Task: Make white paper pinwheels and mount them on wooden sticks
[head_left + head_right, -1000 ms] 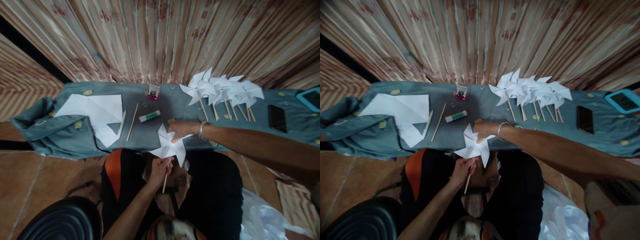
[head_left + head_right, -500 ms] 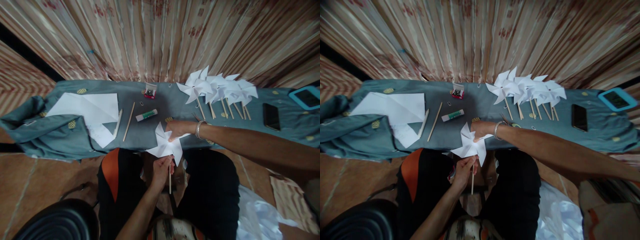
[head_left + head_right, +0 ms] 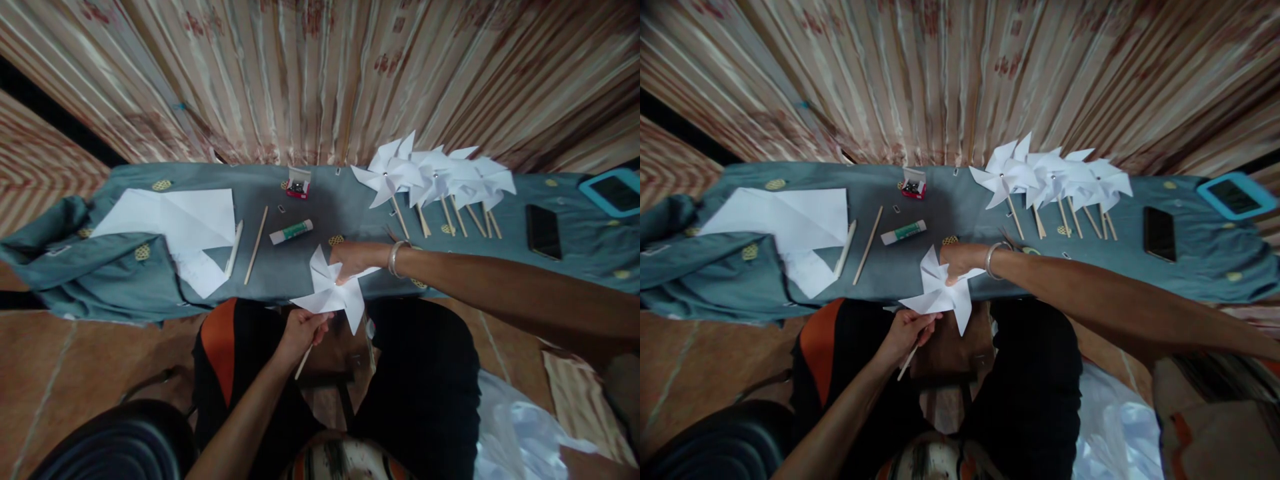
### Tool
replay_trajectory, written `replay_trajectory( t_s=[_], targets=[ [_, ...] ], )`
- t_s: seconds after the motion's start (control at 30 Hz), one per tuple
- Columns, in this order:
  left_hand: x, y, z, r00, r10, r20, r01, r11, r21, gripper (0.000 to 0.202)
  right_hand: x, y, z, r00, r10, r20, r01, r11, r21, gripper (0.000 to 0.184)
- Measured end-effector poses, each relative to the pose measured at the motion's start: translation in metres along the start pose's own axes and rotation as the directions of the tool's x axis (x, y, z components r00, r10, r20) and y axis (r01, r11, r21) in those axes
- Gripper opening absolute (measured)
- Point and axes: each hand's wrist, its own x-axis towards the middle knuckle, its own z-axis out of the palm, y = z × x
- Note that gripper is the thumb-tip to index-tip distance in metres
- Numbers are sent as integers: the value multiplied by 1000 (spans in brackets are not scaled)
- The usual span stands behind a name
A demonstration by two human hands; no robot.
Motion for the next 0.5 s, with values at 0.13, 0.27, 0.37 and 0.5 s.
replay_trajectory(
  t_s=[0.13,0.27,0.37,0.5],
  targets=[
    [-2,-2,5,1000,9,-7,-9,1000,-24,38,2,1,0,1000,-2,1,2,1000,-17,25],
    [-8,-6,21,997,22,-70,-26,998,-57,40,2,1,1,1000,-9,-3,9,1000,0,23],
    [-11,-9,30,994,30,-105,-39,995,-91,42,2,1,2,1000,-17,-22,18,1000,17,19],
    [-11,-12,36,990,63,-123,-77,991,-112,44,2,2,2,1000,-7,-24,8,999,42,14]
  ],
)
